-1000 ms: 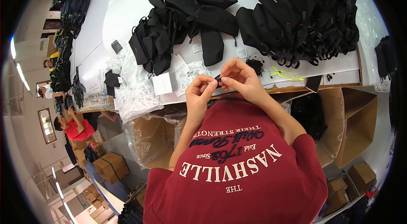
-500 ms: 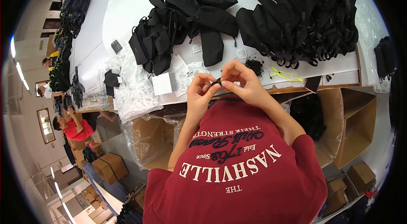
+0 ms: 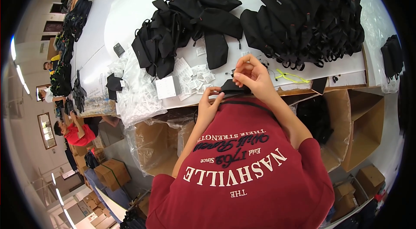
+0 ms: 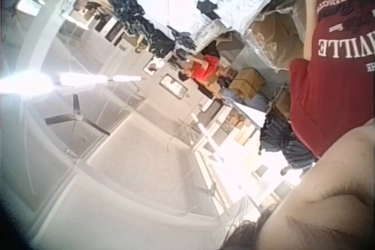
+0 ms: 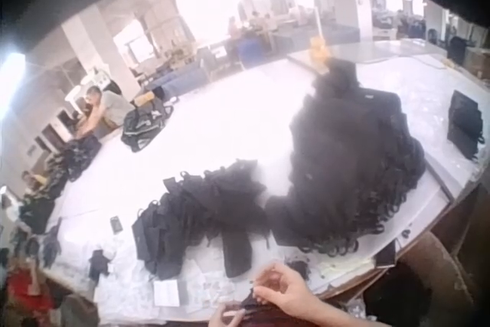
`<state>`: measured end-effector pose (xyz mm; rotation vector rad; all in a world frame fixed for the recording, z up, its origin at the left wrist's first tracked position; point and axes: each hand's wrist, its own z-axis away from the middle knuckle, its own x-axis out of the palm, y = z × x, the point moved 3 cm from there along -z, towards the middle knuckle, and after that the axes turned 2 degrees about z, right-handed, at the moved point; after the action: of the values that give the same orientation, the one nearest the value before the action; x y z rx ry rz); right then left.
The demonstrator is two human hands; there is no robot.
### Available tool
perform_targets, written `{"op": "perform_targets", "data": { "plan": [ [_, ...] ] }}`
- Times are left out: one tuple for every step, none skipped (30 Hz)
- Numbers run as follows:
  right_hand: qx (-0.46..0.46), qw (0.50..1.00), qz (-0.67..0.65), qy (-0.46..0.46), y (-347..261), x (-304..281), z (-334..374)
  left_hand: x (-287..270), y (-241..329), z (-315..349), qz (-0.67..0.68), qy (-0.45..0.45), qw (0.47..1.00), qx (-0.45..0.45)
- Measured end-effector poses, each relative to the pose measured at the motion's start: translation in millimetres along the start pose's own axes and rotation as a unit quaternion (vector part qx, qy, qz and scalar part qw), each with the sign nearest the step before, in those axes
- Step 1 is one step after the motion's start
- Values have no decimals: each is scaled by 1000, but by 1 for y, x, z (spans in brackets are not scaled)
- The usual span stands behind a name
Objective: Tagging and inspecting black fabric pouches at a workbench.
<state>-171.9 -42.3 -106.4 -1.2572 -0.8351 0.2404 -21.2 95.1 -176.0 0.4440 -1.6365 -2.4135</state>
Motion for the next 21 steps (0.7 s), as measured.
{"op": "perform_targets", "data": {
  "plan": [
    [0, 1000, 0, 0, 1, 1, -1, 0, -5, 2, -6, -17, 999, -38],
    [-3, 1000, -8, 5, 2, 1, -1, 0, -13, -3, -2, -48, 999, -20],
    [-6, 1000, -15, 10, 2, 1, -1, 1, -14, -5, -1, -46, 999, -21],
    [-4, 1000, -14, 7, 2, 1, -1, 2, -12, -8, -28, -43, 998, 32],
    [-7, 1000, -22, 13, 1, 1, 0, 4, -9, -10, -55, -41, 994, 85],
    [-12, 999, -30, 22, 0, -1, 0, 5, -5, -13, -54, -41, 994, 85],
    [-12, 999, -29, 22, 1, -3, 0, 5, -1, -15, -158, -20, 982, 98],
    [-3, 999, -30, 14, 3, -4, 0, 5, 5, -16, -260, 1, 959, 110],
    [6, 999, -31, 5, 5, -4, 0, 7, 10, -18, -260, 1, 959, 112],
    [4, 1000, -30, 5, 6, -5, 0, 11, 10, -20, -212, -26, 975, 59],
    [12, 999, -31, 8, 8, -5, 0, 15, 9, -22, -164, -53, 985, 6],
    [20, 999, -34, 12, 9, -5, 0, 17, 10, -23, -164, -54, 985, 8],
    [18, 999, -33, 13, 10, -6, 0, 19, 13, -25, -189, -44, 980, 49],
    [16, 999, -25, 12, 10, -6, -1, 21, 16, -27, -213, -35, 972, 89],
    [16, 1000, -16, 10, 10, -6, 0, 22, 16, -30, -213, -35, 972, 90],
    [15, 1000, -16, 10, 11, -8, 0, 23, 19, -35, -272, -30, 947, 168],
    [6, 1000, 1, 17, 10, -12, 0, 25, 21, -38, -327, -24, 913, 244],
    [-3, 1000, 19, 23, 9, -14, -1, 26, 19, -42, -327, -24, 913, 245],
    [-3, 1000, 19, 23, 6, -16, -1, 28, 18, -45, -336, -13, 905, 260],
    [-19, 983, 171, 69, -1, -19, 1, 28, 17, -48, -344, -2, 898, 275],
    [-34, 940, 318, 114, -9, -21, 3, 30, 18, -49, -343, -3, 898, 276]
  ]
}}
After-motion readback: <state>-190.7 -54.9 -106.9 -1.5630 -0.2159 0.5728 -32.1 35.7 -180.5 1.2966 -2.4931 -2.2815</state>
